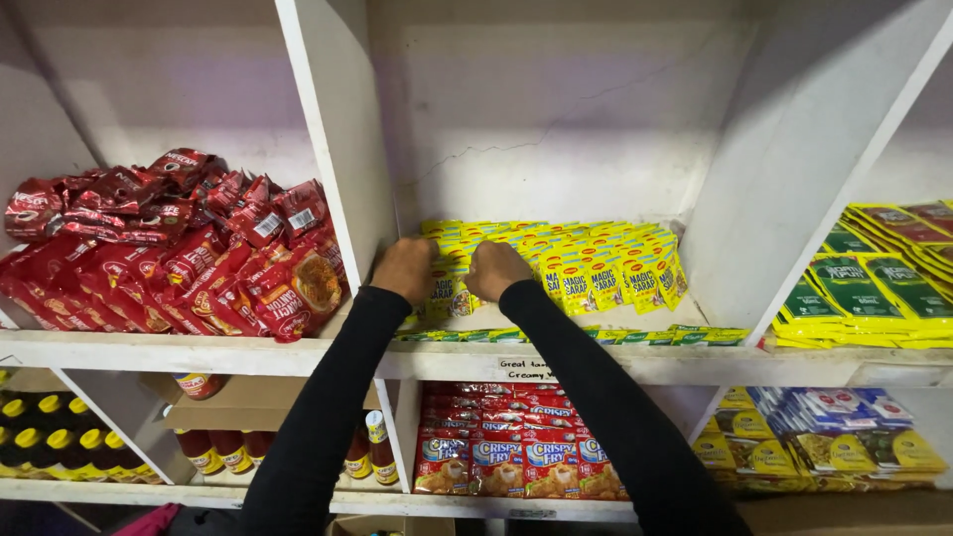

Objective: Organizing and stocking seasoning sachets onto a grocery store shelf.

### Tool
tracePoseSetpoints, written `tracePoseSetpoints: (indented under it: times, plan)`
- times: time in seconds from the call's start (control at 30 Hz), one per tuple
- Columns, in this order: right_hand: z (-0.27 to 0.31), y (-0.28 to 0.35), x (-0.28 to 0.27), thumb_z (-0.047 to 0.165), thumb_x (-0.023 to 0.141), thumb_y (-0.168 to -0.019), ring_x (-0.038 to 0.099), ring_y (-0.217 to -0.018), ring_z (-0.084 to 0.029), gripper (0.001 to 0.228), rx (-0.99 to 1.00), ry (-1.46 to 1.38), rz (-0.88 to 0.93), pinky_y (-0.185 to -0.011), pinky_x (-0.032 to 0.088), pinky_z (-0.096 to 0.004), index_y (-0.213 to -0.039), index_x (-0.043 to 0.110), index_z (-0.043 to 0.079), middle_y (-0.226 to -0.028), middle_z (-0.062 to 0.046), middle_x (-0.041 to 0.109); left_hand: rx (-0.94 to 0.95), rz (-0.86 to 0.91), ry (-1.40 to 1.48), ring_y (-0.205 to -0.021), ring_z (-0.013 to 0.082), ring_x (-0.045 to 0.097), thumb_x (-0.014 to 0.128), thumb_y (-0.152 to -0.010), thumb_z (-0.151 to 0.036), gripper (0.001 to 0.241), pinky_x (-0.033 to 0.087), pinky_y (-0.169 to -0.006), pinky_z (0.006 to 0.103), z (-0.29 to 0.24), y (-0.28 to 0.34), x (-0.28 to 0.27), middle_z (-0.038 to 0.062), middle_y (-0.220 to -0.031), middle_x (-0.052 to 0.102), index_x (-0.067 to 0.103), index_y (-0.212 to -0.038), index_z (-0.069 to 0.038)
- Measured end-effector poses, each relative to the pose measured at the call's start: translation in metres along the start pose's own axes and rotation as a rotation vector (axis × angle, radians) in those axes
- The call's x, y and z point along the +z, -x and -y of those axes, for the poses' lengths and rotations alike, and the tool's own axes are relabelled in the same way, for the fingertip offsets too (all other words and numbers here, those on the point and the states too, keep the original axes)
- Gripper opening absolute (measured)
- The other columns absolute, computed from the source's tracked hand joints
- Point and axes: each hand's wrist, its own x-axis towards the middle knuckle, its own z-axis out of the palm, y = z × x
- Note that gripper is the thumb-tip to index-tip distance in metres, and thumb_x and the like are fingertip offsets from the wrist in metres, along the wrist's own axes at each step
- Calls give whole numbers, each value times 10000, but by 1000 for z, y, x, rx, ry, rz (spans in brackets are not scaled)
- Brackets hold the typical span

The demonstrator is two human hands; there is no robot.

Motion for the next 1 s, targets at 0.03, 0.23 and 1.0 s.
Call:
tracePoseSetpoints:
  times: [0.03,0.23,1.0]
  plan:
    - [-2,-1,2,235,744,-792,727,-905,-377,183,-35,4,-29,-859,570,-484,-745,750,58,-867,-211,743,-1,-2,15,-984,411,702,746,-761,-13,172,568,-896,475,-3,1,-4,251,-1008,716,736,-933,-6]
    - [0,1,4,194,712,-773,711,-868,-393,163,1,-42,-26,-817,568,-499,-699,706,48,-824,-217,717,15,-44,12,-975,419,697,747,-746,-16,197,561,-877,491,1,2,-1,254,-998,712,730,-941,10]
    - [-64,123,-70,141,724,-925,728,-917,-157,190,-382,-574,-118,-821,594,-293,-1050,720,-3,-996,-116,772,-27,-425,462,-712,278,732,696,-870,-28,190,575,-619,378,-93,232,-38,172,-912,739,739,-1055,-17]
